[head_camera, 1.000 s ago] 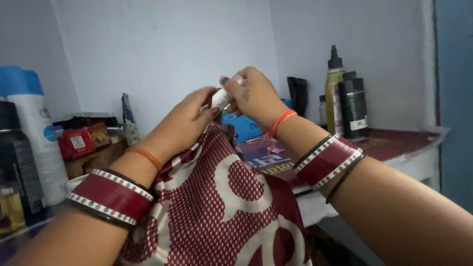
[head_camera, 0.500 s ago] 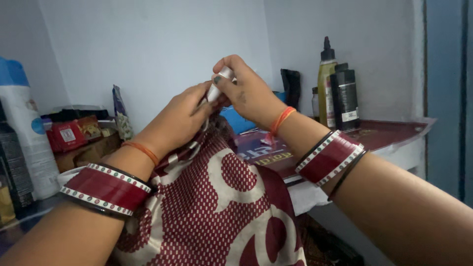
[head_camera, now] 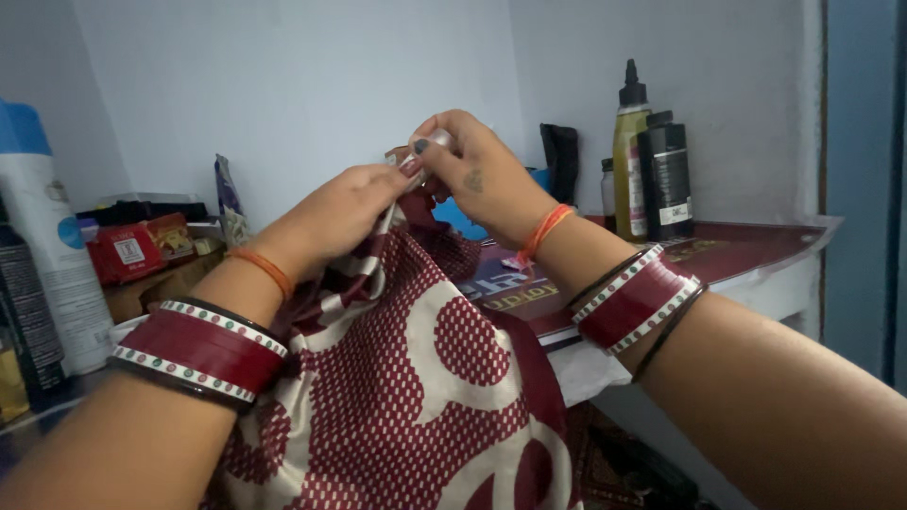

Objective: The person wipes a small glass bottle and a white tube with a maroon cloth, then wipes the surface of a cluttered shelf. The person moves various items on the shelf while cleaning.

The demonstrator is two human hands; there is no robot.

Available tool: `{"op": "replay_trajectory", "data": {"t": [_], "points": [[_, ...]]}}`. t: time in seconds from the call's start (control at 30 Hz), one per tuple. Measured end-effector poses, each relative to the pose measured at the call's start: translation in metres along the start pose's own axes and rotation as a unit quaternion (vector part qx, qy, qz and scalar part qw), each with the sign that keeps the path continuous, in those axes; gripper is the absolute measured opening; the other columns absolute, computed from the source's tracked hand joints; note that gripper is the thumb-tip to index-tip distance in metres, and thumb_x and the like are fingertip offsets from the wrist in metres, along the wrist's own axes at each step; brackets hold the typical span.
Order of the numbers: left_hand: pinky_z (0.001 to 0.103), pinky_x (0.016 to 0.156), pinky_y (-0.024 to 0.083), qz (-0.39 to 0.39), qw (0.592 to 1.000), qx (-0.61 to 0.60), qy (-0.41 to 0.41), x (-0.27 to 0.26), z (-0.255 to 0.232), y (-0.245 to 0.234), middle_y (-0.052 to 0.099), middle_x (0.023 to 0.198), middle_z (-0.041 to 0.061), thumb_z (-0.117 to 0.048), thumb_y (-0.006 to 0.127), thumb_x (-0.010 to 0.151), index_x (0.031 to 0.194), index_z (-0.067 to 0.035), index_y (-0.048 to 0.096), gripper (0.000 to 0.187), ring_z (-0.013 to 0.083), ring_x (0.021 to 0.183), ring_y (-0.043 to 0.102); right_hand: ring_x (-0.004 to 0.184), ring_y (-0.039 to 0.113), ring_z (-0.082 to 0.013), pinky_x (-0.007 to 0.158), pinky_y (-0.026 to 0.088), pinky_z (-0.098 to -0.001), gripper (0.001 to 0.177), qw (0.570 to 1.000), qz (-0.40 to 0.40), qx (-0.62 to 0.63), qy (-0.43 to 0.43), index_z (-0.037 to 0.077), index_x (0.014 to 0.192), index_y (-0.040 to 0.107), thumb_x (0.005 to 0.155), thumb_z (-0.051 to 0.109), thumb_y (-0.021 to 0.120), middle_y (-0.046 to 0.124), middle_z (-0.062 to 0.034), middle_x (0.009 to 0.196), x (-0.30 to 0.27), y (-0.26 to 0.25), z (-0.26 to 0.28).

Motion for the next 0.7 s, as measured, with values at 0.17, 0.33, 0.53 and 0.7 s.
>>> {"op": "replay_trajectory", "data": {"t": [0.17,0.33,0.53,0.7], "points": [[0.046,0.077,0.052,-0.083,0.94,0.326,-0.046,-0.016,-0.033,0.008,0.073,0.095,0.024,-0.038,0.046,0.104,0.135,-0.008,0.061,0.045,0.0398,0.088,0.069,0.07,0.059,-0.0104,0.064,0.051,-0.0268,0.024,0.999,-0.017,-0.002,0.049,-0.001,0.111,0.057,0.102,0.022,0.056,0.063,-0.0045,0.083,0.001,-0.002,-0.011],[0.046,0.078,0.056,-0.01,0.908,0.396,-0.134,-0.022,-0.053,0.013,0.076,0.098,0.022,-0.047,0.047,0.102,0.15,-0.012,0.045,0.059,0.0367,0.085,0.074,0.067,0.054,-0.0126,0.061,0.052,-0.0288,0.031,0.98,-0.08,0.079,0.166,-0.006,0.109,0.059,0.103,0.024,0.056,0.06,-0.0059,0.081,0.006,-0.021,-0.032],[0.049,0.106,0.04,0.174,0.921,0.289,-0.196,-0.021,-0.021,0.015,0.049,0.149,0.02,-0.071,0.058,0.089,0.158,-0.014,0.031,0.093,0.034,0.138,0.047,0.077,0.065,-0.015,0.072,0.059,-0.0282,0.032,0.969,-0.163,0.029,0.183,-0.007,0.115,0.059,0.102,0.022,0.056,0.065,-0.0104,0.091,-0.004,-0.07,-0.032],[0.042,0.117,0.033,0.283,0.899,0.252,-0.219,-0.028,-0.012,0.017,0.053,0.154,0.006,-0.048,0.067,0.079,0.141,-0.029,0.059,0.066,0.0248,0.147,0.043,0.086,0.07,-0.016,0.082,0.062,-0.0295,0.032,0.974,-0.124,-0.046,0.185,-0.004,0.12,0.059,0.099,0.021,0.056,0.068,-0.0112,0.1,-0.017,-0.088,-0.007]]}}
Point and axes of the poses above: each hand's wrist, its own x-axis towards the middle knuckle, its own y-axis out of the palm, z = x × y, the point moved 2 cm from there along x, towards the middle knuckle
